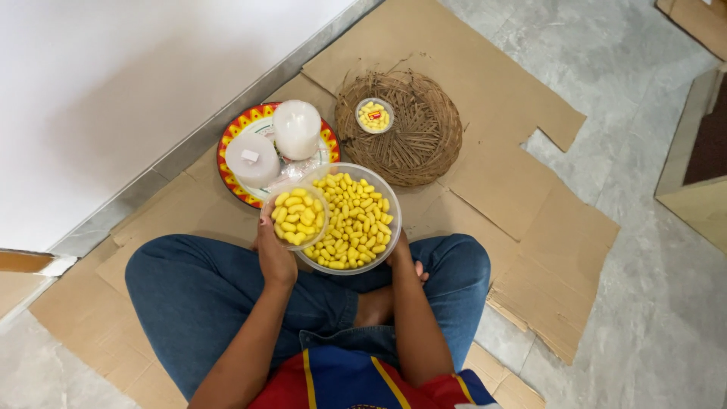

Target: A person sits on the floor and manually sorts small yellow food items in a plastic bowl.

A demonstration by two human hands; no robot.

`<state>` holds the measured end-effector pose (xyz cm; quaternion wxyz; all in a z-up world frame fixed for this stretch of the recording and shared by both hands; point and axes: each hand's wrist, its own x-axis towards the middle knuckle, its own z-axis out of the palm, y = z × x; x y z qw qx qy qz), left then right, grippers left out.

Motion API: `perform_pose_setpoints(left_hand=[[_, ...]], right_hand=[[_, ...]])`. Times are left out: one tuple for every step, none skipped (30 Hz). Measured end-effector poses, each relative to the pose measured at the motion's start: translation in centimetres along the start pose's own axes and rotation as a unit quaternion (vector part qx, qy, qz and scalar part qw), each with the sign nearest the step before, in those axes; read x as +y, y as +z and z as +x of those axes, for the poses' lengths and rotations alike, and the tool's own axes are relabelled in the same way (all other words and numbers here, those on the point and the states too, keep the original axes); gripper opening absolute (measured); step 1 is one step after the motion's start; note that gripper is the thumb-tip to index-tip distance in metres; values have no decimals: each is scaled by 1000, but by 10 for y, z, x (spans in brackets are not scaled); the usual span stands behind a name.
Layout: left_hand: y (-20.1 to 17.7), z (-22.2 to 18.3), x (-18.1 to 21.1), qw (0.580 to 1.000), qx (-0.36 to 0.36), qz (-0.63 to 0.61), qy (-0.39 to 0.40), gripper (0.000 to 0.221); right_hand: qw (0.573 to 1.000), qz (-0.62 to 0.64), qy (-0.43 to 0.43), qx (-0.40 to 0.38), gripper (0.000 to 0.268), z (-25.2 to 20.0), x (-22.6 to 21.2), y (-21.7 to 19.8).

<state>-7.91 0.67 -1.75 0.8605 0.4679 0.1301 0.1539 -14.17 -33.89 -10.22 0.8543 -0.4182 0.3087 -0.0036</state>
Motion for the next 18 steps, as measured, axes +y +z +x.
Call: perform_pose_setpoints(left_hand=[[-1, 0, -1, 1000, -2, 0, -2, 63], [-2, -1, -1, 1000, 2, 9, -2, 63], [-3, 2, -1, 1000, 7, 19, 1, 62], [1, 0, 1, 1000, 6, 18, 3, 62], [4, -2, 4, 1000, 10, 10, 0, 62], [7, -4, 6, 1000, 14, 2, -3, 62], [7, -4, 7, 1000, 14, 2, -3, 62], [8, -3, 7, 1000, 15, 3, -3, 63], [9, -5, 7, 1000, 17, 4, -4, 64], [9, -4, 5, 1000, 18, 3, -5, 64], [7, -3, 4, 1000, 15, 10, -2, 65], [7, -2, 3, 1000, 12, 17, 1, 66], [8, -3, 4, 1000, 12, 18, 1, 66], [9, -5, 5, 1000, 14, 20, 4, 65], [11, -5, 7, 1000, 15, 23, 8, 64], [10, -5, 7, 1000, 14, 24, 8, 64], [11, -5, 7, 999, 17, 26, 6, 64], [12, -5, 6, 999, 21, 28, 4, 64]], right_hand=[[1000, 0, -2, 0, 61, -2, -1, -2], [1000, -1, -4, 0, 61, -3, -2, -3], [1000, -1, -6, -2, 61, -2, -4, -2], [1000, -2, -8, -5, 61, -1, -4, 0], [1000, -4, -10, -9, 61, 1, -5, 1], [1000, -6, -11, -13, 61, 2, -6, 2], [1000, -7, -13, -14, 61, 3, -7, 2], [1000, -8, -14, -16, 61, 3, -9, 3], [1000, -10, -15, -17, 61, 3, -10, 2], [1000, -12, -16, -18, 61, 4, -11, 0], [1000, -13, -16, -19, 62, 4, -10, -1], [1000, -14, -16, -19, 62, 4, -9, -3], [1000, -15, -15, -20, 62, 12, -7, 34], [1000, -16, -15, -21, 62, 18, -4, 72], [999, -15, -16, -23, 62, 22, -2, 111], [999, -15, -17, -24, 62, 29, 2, 121], [999, -17, -18, -27, 62, 37, 3, 131], [999, -18, -20, -29, 62, 45, 4, 142]])
